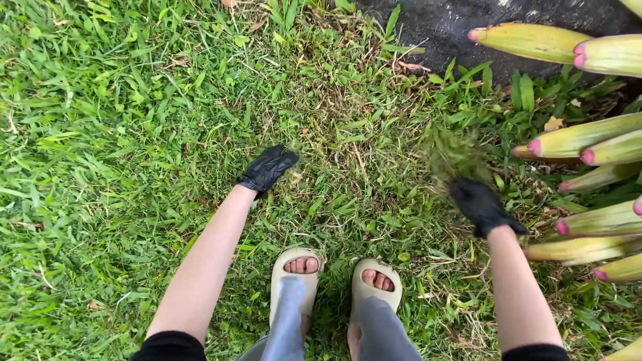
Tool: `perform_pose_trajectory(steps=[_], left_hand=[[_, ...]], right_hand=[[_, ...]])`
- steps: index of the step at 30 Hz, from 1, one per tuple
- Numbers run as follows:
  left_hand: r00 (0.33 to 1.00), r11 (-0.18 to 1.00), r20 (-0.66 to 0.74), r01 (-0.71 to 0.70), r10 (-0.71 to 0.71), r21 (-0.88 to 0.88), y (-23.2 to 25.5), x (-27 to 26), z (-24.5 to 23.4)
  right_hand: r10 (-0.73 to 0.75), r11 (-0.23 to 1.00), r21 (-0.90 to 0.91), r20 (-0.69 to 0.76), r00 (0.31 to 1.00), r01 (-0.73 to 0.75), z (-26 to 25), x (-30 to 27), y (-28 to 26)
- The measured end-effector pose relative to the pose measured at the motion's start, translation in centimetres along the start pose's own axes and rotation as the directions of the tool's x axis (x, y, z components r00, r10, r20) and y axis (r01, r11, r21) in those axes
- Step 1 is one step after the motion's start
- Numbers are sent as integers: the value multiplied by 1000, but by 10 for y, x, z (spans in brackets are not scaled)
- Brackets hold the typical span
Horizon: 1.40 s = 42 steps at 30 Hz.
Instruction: Manually pulling weeds from a lawn.
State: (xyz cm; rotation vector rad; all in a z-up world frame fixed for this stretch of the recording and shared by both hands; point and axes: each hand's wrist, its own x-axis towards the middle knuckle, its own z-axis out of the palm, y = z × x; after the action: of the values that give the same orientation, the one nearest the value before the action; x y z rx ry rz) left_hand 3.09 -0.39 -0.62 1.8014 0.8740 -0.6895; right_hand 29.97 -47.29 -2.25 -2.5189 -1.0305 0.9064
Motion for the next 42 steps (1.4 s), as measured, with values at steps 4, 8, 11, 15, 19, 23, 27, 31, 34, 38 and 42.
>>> perform_pose_trajectory(steps=[4,8,11,15,19,23,27,31,34,38,42], left_hand=[[970,989,-204,-116,131,87,-29,25,9],[982,994,-187,-16,36,106,14,9,6],[997,998,-81,-5,10,61,35,5,12],[978,956,-95,-155,184,250,21,26,30],[981,909,-83,-130,177,397,-26,56,45],[990,930,-53,-104,130,352,-7,29,36],[958,915,-100,-220,267,337,-37,44,46],[989,917,-42,-112,139,384,-11,6,33],[995,935,-23,-86,100,344,-12,3,27],[989,931,-2,-141,150,336,-32,15,31],[984,955,-1,-172,177,242,-41,19,31]], right_hand=[[214,974,-14,-275,937,-226,10,-22,36],[58,927,-265,-596,801,-265,-18,33,-77],[-152,988,-104,-502,852,115,-56,90,-201],[-185,953,-285,-283,941,101,-41,146,-256],[69,967,-254,164,984,-25,-21,142,-242],[-9,995,-98,198,980,29,8,116,-177],[11,997,-74,153,988,0,-6,78,-167],[166,941,267,170,971,-207,25,64,-114],[226,653,682,237,945,-328,4,55,-126],[17,173,942,288,958,-286,34,67,-88],[-43,-254,889,383,923,-380,43,62,-93]])
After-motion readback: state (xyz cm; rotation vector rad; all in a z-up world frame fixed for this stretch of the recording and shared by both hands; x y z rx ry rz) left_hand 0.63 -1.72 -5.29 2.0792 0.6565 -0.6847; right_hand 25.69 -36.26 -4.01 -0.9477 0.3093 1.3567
